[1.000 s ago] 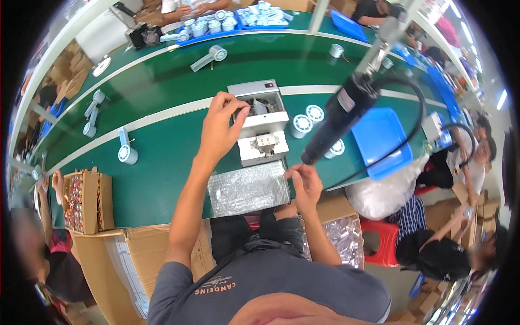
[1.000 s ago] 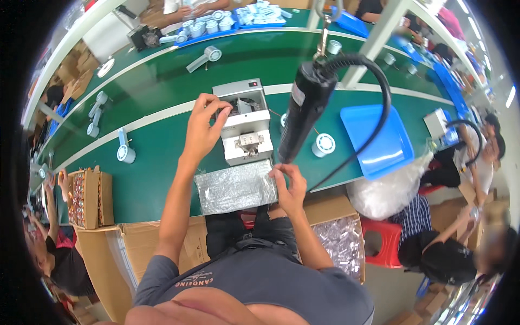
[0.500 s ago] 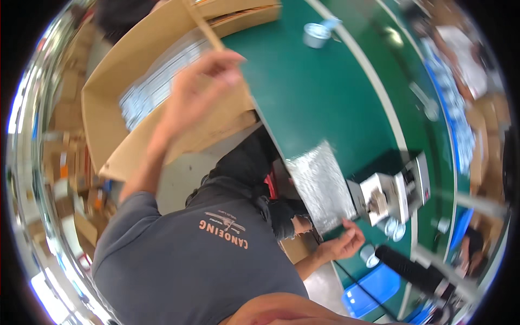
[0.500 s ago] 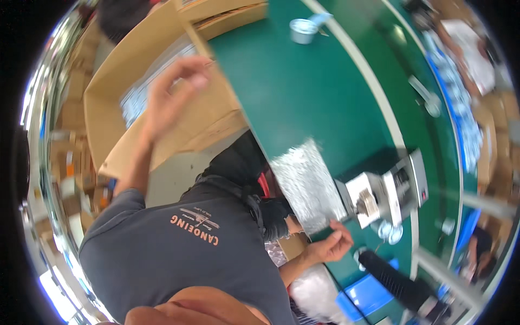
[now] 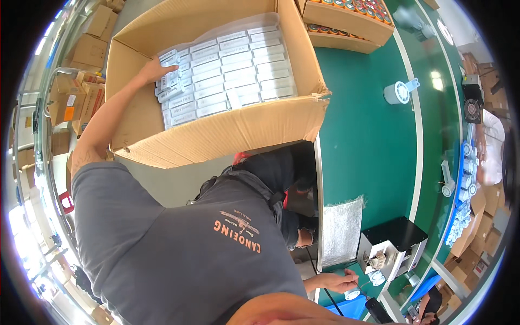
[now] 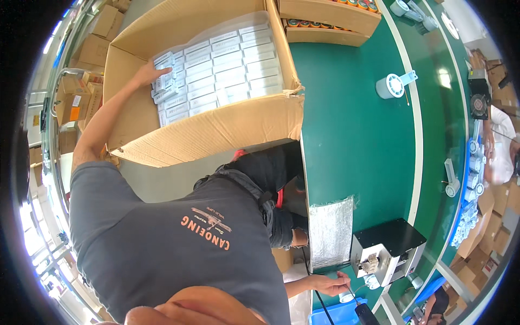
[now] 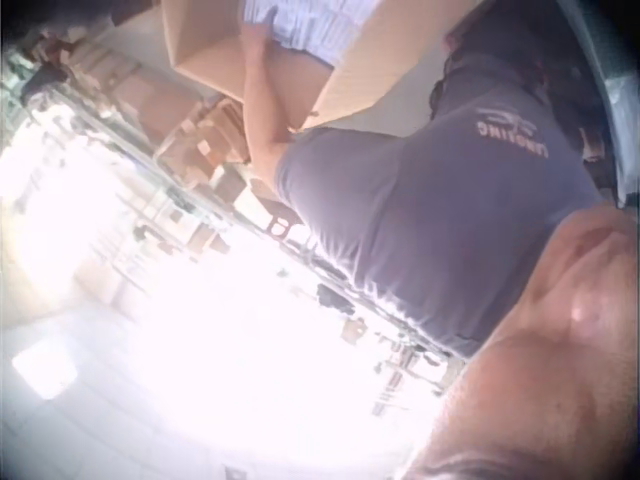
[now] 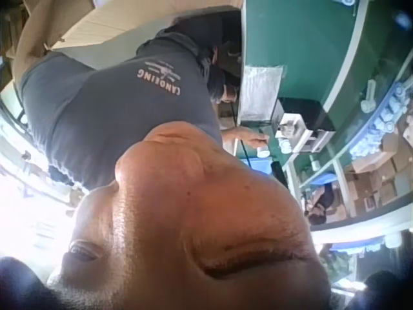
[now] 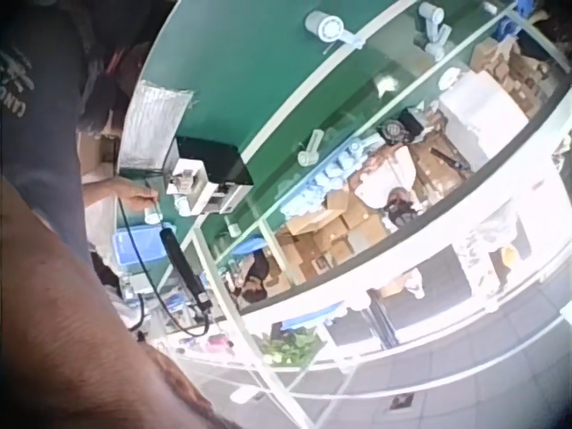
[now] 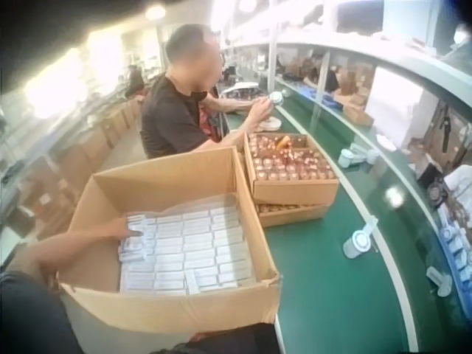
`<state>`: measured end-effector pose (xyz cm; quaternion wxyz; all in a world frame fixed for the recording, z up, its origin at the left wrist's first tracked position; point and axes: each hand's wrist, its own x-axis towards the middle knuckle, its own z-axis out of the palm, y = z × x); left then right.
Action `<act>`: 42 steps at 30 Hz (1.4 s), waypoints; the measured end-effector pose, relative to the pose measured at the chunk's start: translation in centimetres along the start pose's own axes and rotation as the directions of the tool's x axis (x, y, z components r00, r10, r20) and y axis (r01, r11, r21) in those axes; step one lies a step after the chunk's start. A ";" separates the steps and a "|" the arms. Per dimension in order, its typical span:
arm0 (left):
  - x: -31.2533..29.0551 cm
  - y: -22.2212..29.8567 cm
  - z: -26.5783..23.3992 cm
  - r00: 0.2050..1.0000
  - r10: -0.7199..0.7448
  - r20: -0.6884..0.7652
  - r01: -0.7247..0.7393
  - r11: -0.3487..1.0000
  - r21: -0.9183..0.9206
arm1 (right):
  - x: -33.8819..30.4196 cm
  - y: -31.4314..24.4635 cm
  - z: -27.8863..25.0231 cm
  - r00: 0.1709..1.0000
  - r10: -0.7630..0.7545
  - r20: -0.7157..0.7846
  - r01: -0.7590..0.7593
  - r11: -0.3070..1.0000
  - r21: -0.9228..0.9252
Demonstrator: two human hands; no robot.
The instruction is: Assembling and fastening small electronic components using an electric screwdriver on a factory production line.
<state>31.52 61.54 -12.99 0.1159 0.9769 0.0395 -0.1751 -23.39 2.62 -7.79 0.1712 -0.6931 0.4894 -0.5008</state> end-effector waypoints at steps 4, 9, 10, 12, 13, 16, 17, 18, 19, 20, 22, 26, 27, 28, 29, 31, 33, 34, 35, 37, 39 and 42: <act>2.2 0.5 1.9 0.973 -0.207 0.102 0.188 0.967 0.169 | -0.3 0.1 -0.3 1.000 -0.016 0.015 0.016 0.998 -0.061; 2.0 -0.6 3.9 0.988 0.130 -0.080 -0.106 0.962 0.252 | -0.5 -0.6 0.0 0.999 -0.004 0.038 0.008 0.994 -0.108; 2.2 0.0 3.7 0.989 0.132 -0.067 -0.111 0.961 0.252 | -0.5 -0.7 -0.1 1.000 -0.001 0.030 0.005 0.992 -0.125; 1.0 -0.5 2.4 0.995 0.084 -0.047 -0.073 0.980 0.187 | -0.1 -0.5 0.5 0.998 -0.001 0.060 0.009 0.992 -0.125; 0.6 -0.9 2.2 0.981 0.169 -0.096 -0.149 0.971 0.187 | -0.2 -0.4 0.5 0.997 -0.003 0.073 0.011 0.994 -0.113; -2.4 -1.0 3.3 0.980 0.187 0.062 -0.196 0.964 0.182 | 0.0 -0.9 0.6 0.995 0.005 0.098 0.007 0.993 -0.121; -3.3 -0.5 3.4 0.968 0.207 0.140 -0.230 0.957 0.174 | -0.2 -1.1 0.5 0.995 0.014 0.097 0.000 0.990 -0.141; -4.0 -0.5 4.6 0.976 0.194 0.103 -0.211 0.958 0.195 | -0.4 -1.0 0.2 0.996 0.021 0.090 -0.008 0.989 -0.149; -5.2 -0.5 5.5 0.983 0.173 0.061 -0.182 0.960 0.213 | -0.1 -0.7 0.1 0.995 0.026 0.095 -0.013 0.990 -0.138; -5.7 -0.2 5.8 0.994 0.099 0.044 -0.106 0.970 0.218 | 0.0 -0.5 0.0 0.995 0.030 0.098 -0.017 0.992 -0.128; -5.6 -0.4 6.0 0.991 0.129 -0.026 -0.121 0.969 0.216 | 0.0 -0.3 0.1 0.995 0.029 0.091 -0.017 0.992 -0.126; -4.7 -2.0 4.9 0.995 0.101 -0.008 -0.098 0.979 0.177 | -0.2 -0.7 0.3 0.994 0.061 0.089 -0.049 0.990 -0.134; -4.9 -2.5 4.8 0.995 0.101 -0.011 -0.097 0.978 0.183 | -0.2 -0.9 0.4 0.994 0.067 0.090 -0.055 0.990 -0.132; -5.0 -1.9 4.9 0.993 0.116 -0.015 -0.110 0.971 0.212 | -0.2 -1.0 0.4 0.994 0.067 0.081 -0.056 0.990 -0.126; -4.9 -1.5 4.8 0.991 0.130 -0.020 -0.122 0.963 0.242 | -0.2 -1.0 0.3 0.995 0.067 0.074 -0.057 0.991 -0.120; -4.4 -0.8 4.4 0.989 0.147 -0.005 -0.142 0.964 0.223 | -0.4 -0.8 0.3 0.996 0.072 0.050 -0.067 0.993 -0.094; -4.1 -0.5 3.9 0.987 0.159 0.007 -0.157 0.966 0.206 | -0.4 -1.4 0.4 0.995 0.087 0.052 -0.081 0.992 -0.098; -3.9 -0.4 3.6 0.988 0.154 0.029 -0.157 0.967 0.199 | -0.4 -1.5 0.4 0.995 0.093 0.046 -0.088 0.991 -0.098; -3.7 -0.4 3.4 0.987 0.150 0.051 -0.157 0.969 0.193 | -0.4 -1.6 0.5 0.993 0.106 0.053 -0.102 0.992 -0.071; -2.7 -2.5 2.7 0.967 0.243 0.076 -0.252 0.956 0.148 | -0.4 -1.5 0.7 0.990 0.130 0.059 -0.128 0.991 -0.041; -1.2 -3.5 1.9 0.939 0.313 0.141 -0.326 0.942 0.081 | -0.3 -1.5 0.7 0.989 0.134 0.063 -0.133 0.991 -0.010; -1.3 -0.3 0.1 0.927 0.283 0.245 -0.281 0.959 -0.046 | -0.2 -1.0 0.5 0.989 0.131 0.063 -0.132 0.991 0.012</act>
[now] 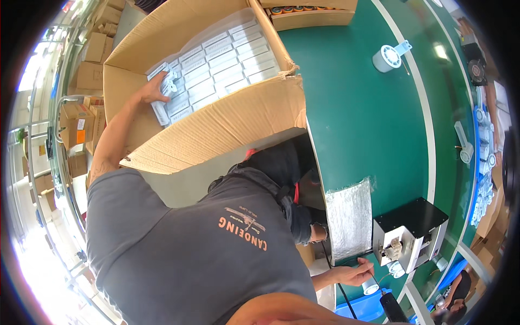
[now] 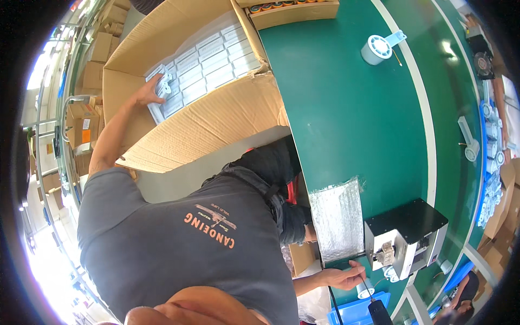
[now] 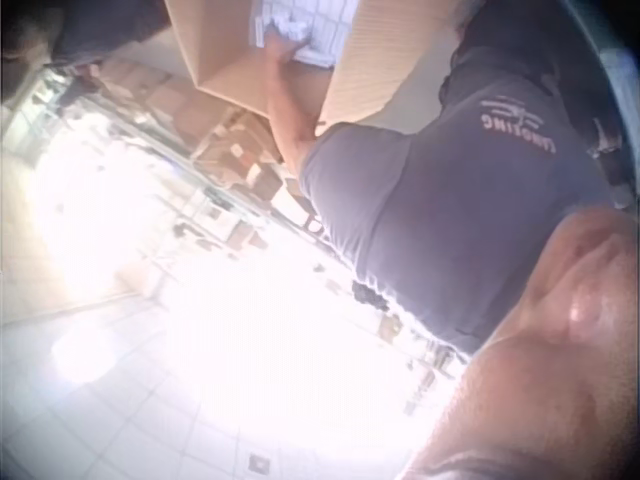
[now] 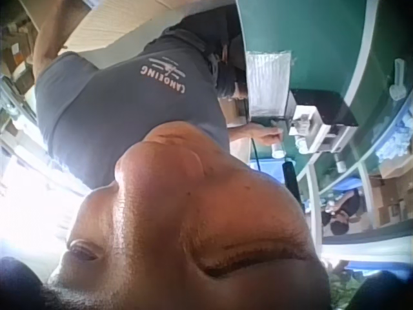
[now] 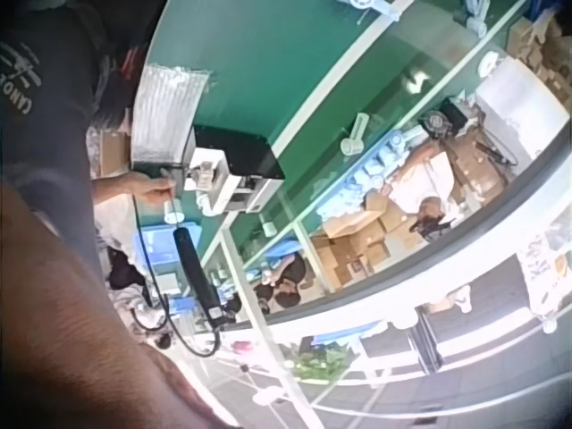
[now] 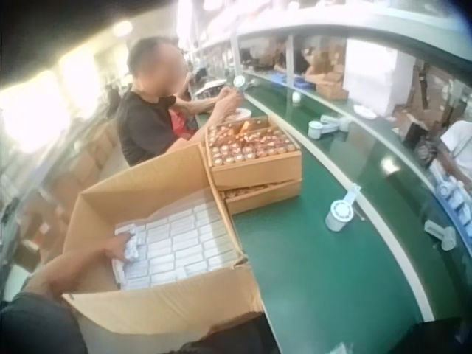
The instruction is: Assembling and fastening small electronic components using an electric screwdriver on a factory production line.
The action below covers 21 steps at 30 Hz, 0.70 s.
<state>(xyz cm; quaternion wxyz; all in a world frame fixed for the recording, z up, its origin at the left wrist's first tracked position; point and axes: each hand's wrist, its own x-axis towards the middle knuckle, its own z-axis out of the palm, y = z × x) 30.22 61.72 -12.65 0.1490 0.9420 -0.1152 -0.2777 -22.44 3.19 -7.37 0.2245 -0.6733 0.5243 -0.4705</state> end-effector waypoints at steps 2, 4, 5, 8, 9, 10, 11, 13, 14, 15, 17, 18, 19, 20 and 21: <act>0.1 0.1 -1.7 1.000 -0.024 0.020 0.025 0.998 -0.062 | 0.1 0.4 0.0 1.000 0.016 0.018 -0.017 0.999 0.050; 0.8 1.0 -4.0 0.982 -0.120 0.142 0.152 0.960 -0.237 | 0.1 0.5 -0.2 1.000 0.007 0.017 -0.008 0.999 0.051; 1.1 2.7 -5.1 0.987 -0.092 0.133 0.129 0.943 -0.306 | 0.1 0.7 -0.3 1.000 -0.008 0.022 0.006 0.998 0.068; 1.9 9.6 -9.5 0.981 0.128 0.145 -0.069 0.932 -0.357 | -0.3 0.8 -1.2 1.000 -0.001 0.028 -0.003 0.992 0.123; 2.8 10.0 -11.6 0.955 0.252 0.158 -0.190 0.926 -0.327 | -0.5 1.4 -1.3 0.999 -0.017 0.034 0.011 0.986 0.164; 2.1 10.5 -12.9 0.967 0.255 0.021 -0.229 0.899 -0.373 | -0.6 2.0 -0.9 0.999 0.033 0.039 -0.041 0.973 0.228; 1.5 15.0 -16.3 0.948 0.301 0.108 -0.278 0.943 -0.183 | -0.6 2.8 -0.8 0.996 0.065 0.068 -0.079 0.974 0.215; -0.1 24.3 -18.0 0.818 0.575 0.022 -0.566 0.811 -0.149 | -0.6 2.2 -0.1 0.988 0.138 0.067 -0.153 0.934 0.322; -2.9 32.7 -16.1 0.728 0.681 0.081 -0.657 0.726 -0.204 | -0.4 1.7 0.2 0.987 0.134 0.092 -0.156 0.943 0.295; -2.7 36.8 -14.9 0.664 0.741 0.101 -0.739 0.671 -0.063 | -0.4 1.9 0.5 0.988 0.127 0.092 -0.151 0.931 0.332; -2.9 44.5 -10.9 0.618 0.768 0.168 -0.784 0.619 0.050 | -0.4 1.3 0.6 0.987 0.151 0.062 -0.164 0.917 0.365; -2.9 48.5 -8.0 0.590 0.747 0.306 -0.776 0.629 -0.040 | -0.5 1.1 0.6 0.988 0.145 0.048 -0.153 0.929 0.338; -2.0 52.1 -5.7 0.491 0.770 0.408 -0.860 0.502 0.087 | -0.6 1.3 0.5 0.985 0.168 0.032 -0.167 0.907 0.387; 1.1 53.9 -1.9 0.322 0.880 0.351 -0.945 0.273 0.181 | -0.5 1.5 0.4 0.986 0.163 0.025 -0.159 0.897 0.412; 1.6 57.3 1.6 0.227 0.918 0.325 -0.947 0.131 0.293 | -0.3 1.6 0.5 0.987 0.158 0.020 -0.151 0.886 0.439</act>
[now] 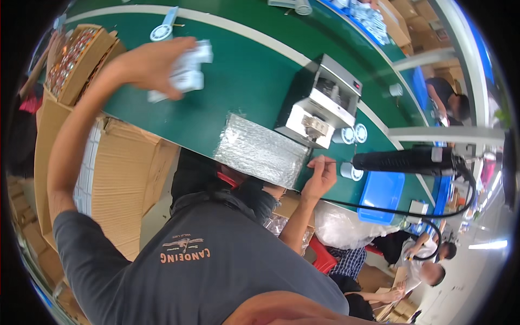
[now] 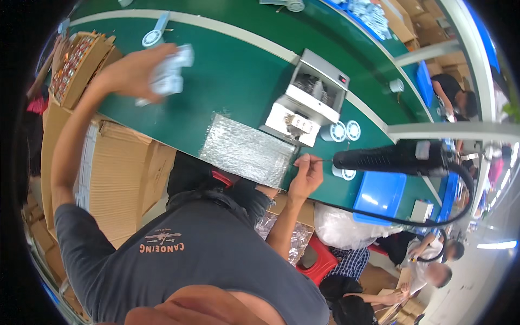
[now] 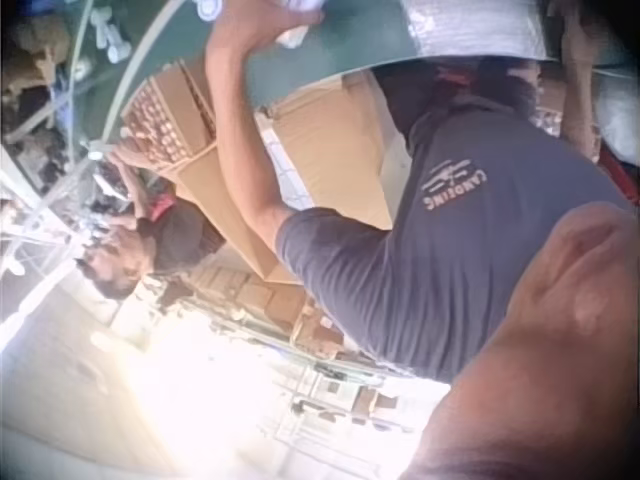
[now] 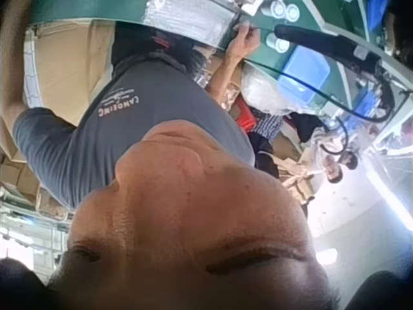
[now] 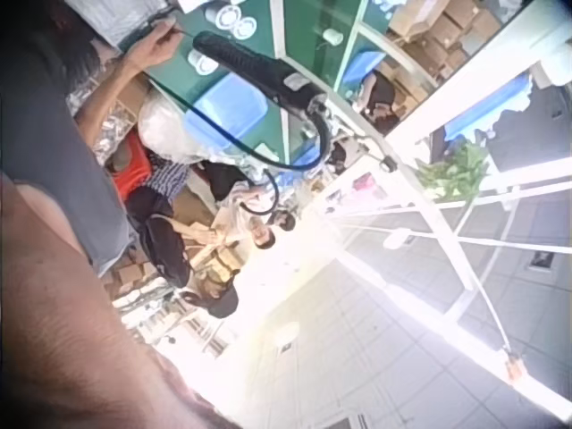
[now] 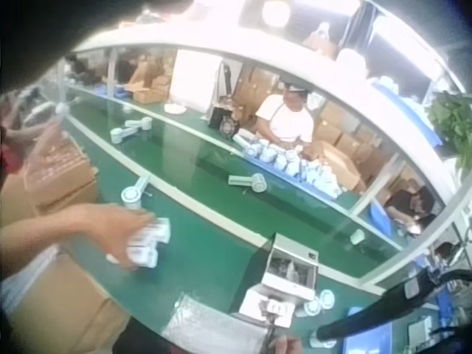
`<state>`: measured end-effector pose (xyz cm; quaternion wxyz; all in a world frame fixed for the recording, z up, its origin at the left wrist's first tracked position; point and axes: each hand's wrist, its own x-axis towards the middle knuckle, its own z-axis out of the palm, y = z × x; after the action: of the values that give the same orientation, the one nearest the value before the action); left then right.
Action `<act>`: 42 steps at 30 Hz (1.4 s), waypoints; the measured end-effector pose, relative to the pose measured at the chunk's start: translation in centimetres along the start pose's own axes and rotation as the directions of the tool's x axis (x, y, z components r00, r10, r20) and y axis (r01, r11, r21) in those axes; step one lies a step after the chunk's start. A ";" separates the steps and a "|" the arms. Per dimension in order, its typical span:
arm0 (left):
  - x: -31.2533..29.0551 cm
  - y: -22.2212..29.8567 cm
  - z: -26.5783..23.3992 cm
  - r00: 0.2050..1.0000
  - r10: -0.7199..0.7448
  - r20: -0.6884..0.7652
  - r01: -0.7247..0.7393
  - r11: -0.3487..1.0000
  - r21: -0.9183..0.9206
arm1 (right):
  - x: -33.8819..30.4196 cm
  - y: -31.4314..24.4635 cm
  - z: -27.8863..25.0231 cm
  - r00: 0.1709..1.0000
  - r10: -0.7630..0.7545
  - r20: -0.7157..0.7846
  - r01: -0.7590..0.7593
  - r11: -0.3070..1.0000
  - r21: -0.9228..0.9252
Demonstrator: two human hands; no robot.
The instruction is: Assembling and fastening small electronic components using an electric screwdriver on a factory production line.
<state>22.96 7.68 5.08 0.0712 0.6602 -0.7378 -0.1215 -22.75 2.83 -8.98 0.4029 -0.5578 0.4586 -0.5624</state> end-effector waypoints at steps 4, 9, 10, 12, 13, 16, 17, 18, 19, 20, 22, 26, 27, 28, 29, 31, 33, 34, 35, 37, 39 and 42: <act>11.5 5.2 4.3 0.992 0.021 0.123 -0.044 0.981 0.190 | -0.1 0.2 -0.1 1.000 0.003 -0.019 -0.003 1.000 0.008; 11.8 3.7 7.2 0.993 0.109 0.045 -0.116 0.971 0.207 | -0.5 0.4 0.1 1.000 0.013 0.024 -0.013 1.000 -0.016; 9.7 3.4 6.6 0.994 0.094 -0.048 -0.083 0.976 0.202 | -0.5 0.7 0.1 0.999 -0.005 0.033 0.005 1.000 -0.013; 3.5 3.8 3.0 0.976 0.015 -0.216 0.019 0.988 0.152 | -0.4 1.7 -0.2 0.997 -0.039 0.068 0.041 0.999 -0.035; 0.2 3.2 1.3 0.939 0.044 -0.341 -0.001 0.992 0.125 | -0.7 1.3 -0.3 0.999 0.035 0.009 -0.034 0.991 -0.127; -11.2 0.3 -5.0 0.936 -0.352 -0.028 0.335 0.909 -0.246 | -0.2 1.2 -2.3 0.995 -0.093 0.031 0.097 0.982 -0.163; -15.5 -0.3 -6.0 0.862 -0.497 0.097 0.499 0.804 -0.323 | 0.1 1.1 -2.7 0.992 -0.121 0.033 0.124 0.978 -0.165; -20.1 -2.7 -5.5 0.773 -0.583 0.249 0.633 0.683 -0.365 | 0.1 0.3 -2.5 0.993 -0.108 0.044 0.114 0.977 -0.182; -24.9 -3.9 -4.8 0.602 -0.741 0.298 0.790 0.498 -0.359 | 0.3 -0.3 -2.1 0.996 -0.071 0.047 0.078 0.981 -0.179; -29.6 -4.7 -3.0 0.409 -0.844 0.347 0.892 0.289 -0.348 | 0.8 -0.6 -1.6 0.995 -0.049 0.092 0.067 0.977 -0.202; -39.5 -7.2 3.1 0.180 -0.906 0.382 0.948 0.056 -0.314 | 1.5 -0.4 -1.1 0.995 -0.004 0.095 0.020 0.986 -0.165; -53.4 -9.6 18.2 0.051 -0.998 0.029 0.986 0.055 0.160 | 1.4 -0.7 -0.5 0.986 -0.032 0.162 0.078 0.955 -0.286; -55.2 -10.4 20.4 -0.055 -0.986 0.156 0.969 -0.015 0.248 | 1.5 -0.8 -0.3 0.989 -0.017 0.147 0.061 0.953 -0.297; -55.0 -10.3 21.4 -0.050 -0.984 0.168 0.971 -0.009 0.240 | 1.6 -1.0 -0.4 0.992 -0.010 0.125 0.049 0.948 -0.314; -54.9 -9.6 22.6 -0.051 -0.998 0.047 0.970 -0.038 0.239 | 1.5 -0.9 -0.4 0.991 -0.016 0.130 0.058 0.944 -0.325; -54.9 -9.2 23.7 -0.064 -0.996 -0.065 0.970 -0.077 0.229 | 1.5 -0.5 -0.5 0.988 -0.024 0.153 0.067 0.957 -0.282; -54.1 -10.1 23.3 -0.094 -0.983 -0.155 0.981 -0.118 0.154 | 1.0 -1.0 -0.7 0.992 -0.023 0.121 0.060 0.949 -0.310; -53.5 -10.1 23.0 -0.102 -0.985 -0.142 0.981 -0.123 0.150 | 1.0 -1.2 -0.5 0.994 -0.024 0.107 0.058 0.945 -0.322; -52.8 -9.7 22.6 -0.085 -0.981 -0.177 0.975 -0.119 0.189 | 1.2 -1.0 -0.9 0.994 -0.021 0.111 0.053 0.954 -0.295; -52.2 -9.2 22.2 -0.082 -0.977 -0.199 0.965 -0.127 0.228 | 1.4 -1.0 -1.1 0.991 -0.025 0.129 0.062 0.953 -0.295; -52.5 -9.1 22.2 -0.158 -0.986 -0.055 0.982 -0.162 0.094 | 1.7 -0.9 -1.1 0.988 -0.042 0.150 0.086 0.949 -0.303; -51.9 -8.8 22.0 -0.146 -0.986 -0.078 0.953 -0.161 0.256 | 1.7 -0.7 -0.4 0.991 -0.026 0.131 0.065 0.952 -0.300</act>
<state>31.67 60.16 -15.62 -0.1745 0.9800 0.0037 -0.0956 -23.17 1.37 -7.81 0.3273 -0.6577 0.5004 -0.4583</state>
